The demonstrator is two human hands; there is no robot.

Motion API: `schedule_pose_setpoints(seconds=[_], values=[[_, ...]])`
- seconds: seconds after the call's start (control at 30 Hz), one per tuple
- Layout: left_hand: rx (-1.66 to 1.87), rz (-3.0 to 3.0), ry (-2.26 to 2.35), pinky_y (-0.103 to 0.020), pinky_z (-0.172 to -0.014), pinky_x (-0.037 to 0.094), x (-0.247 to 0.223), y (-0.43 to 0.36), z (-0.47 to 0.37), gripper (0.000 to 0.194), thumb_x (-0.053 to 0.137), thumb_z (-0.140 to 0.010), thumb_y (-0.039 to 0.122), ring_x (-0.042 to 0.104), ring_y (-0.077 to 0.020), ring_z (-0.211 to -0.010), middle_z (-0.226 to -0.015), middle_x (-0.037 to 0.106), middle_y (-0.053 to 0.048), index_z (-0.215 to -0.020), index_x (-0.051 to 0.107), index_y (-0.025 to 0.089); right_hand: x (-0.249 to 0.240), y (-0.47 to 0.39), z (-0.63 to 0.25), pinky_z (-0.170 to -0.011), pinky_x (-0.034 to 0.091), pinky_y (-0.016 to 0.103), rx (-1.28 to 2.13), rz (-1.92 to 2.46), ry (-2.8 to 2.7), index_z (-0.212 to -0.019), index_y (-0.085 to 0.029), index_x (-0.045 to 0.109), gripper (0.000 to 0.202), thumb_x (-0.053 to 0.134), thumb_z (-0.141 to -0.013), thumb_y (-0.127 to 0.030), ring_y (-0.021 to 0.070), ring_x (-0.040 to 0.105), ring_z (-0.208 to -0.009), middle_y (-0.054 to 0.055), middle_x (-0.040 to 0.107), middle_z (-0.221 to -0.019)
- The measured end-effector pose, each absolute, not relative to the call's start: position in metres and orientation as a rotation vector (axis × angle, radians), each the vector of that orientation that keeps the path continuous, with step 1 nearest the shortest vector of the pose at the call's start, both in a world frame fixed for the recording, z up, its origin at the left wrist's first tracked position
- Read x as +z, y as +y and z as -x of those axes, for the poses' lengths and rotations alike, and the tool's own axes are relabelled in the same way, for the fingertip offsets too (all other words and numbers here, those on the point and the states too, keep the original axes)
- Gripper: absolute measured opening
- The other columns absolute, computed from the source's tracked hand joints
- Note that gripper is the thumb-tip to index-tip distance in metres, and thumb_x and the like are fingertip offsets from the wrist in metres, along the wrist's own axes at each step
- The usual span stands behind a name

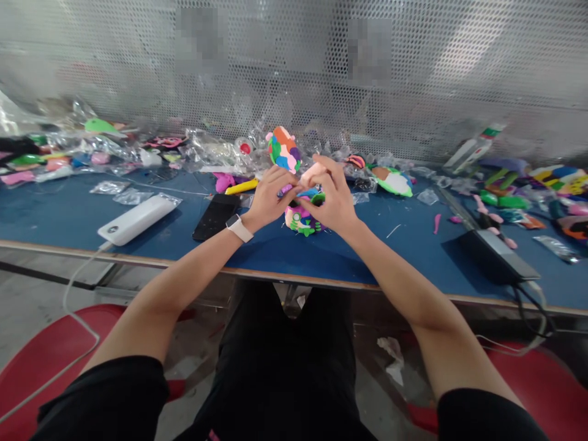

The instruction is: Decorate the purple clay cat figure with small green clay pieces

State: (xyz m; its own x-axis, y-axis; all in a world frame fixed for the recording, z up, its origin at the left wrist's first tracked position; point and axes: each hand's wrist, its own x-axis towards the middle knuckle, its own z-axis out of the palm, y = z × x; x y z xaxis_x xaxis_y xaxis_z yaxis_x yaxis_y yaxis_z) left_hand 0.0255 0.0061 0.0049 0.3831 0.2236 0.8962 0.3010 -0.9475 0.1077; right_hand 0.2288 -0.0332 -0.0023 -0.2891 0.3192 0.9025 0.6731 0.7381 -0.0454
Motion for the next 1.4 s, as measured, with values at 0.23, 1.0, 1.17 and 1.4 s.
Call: schedule_pose_setpoints(seconds=[0.23, 1.0, 1.17, 1.4], values=[[-1.539, 2.592, -0.541, -0.038, -0.087, 0.053, 0.004, 0.007, -0.024, 0.023, 0.060, -0.105, 0.034, 0.064, -0.0189, -0.089, -0.089, 0.071, -0.002, -0.086, 0.063, 0.021, 0.001, -0.035, -0.226, -0.120, 0.047, 0.070, -0.383, 0.849, -1.943, -0.103, -0.028, 0.061, 0.016, 0.065, -0.100, -0.044, 0.0361, 0.051, -0.152, 0.012, 0.057, -0.156], [-1.624, 2.654, -0.433, -0.035, -0.086, 0.055, 0.001, 0.016, -0.019, 0.024, 0.070, -0.102, 0.037, 0.069, -0.0159, -0.084, -0.085, 0.076, 0.000, -0.084, 0.072, 0.021, -0.003, -0.033, -0.229, -0.107, 0.051, 0.056, -0.556, 0.892, -1.985, -0.102, -0.027, 0.065, 0.013, 0.060, -0.102, -0.039, 0.0312, 0.065, -0.127, 0.008, 0.076, -0.126], [-1.617, 2.619, -0.453, -0.035, -0.083, 0.056, 0.001, 0.016, -0.020, 0.024, 0.071, -0.102, 0.039, 0.071, -0.0158, -0.083, -0.084, 0.076, 0.000, -0.085, 0.074, 0.021, -0.001, -0.034, -0.229, -0.109, 0.051, 0.058, -0.542, 0.902, -2.026, -0.107, -0.026, 0.065, 0.014, 0.056, -0.103, -0.037, 0.0320, 0.064, -0.130, 0.009, 0.074, -0.130], [-1.687, 2.547, -0.419, -0.032, -0.077, 0.057, 0.002, 0.016, -0.021, 0.017, 0.072, -0.100, 0.031, 0.071, -0.0139, -0.078, -0.083, 0.078, 0.000, -0.086, 0.076, 0.022, 0.001, -0.035, -0.227, -0.107, 0.050, 0.055, -0.691, 0.929, -2.009, -0.110, -0.025, 0.065, 0.013, 0.055, -0.102, -0.026, 0.0311, 0.065, -0.126, 0.007, 0.077, -0.124]])
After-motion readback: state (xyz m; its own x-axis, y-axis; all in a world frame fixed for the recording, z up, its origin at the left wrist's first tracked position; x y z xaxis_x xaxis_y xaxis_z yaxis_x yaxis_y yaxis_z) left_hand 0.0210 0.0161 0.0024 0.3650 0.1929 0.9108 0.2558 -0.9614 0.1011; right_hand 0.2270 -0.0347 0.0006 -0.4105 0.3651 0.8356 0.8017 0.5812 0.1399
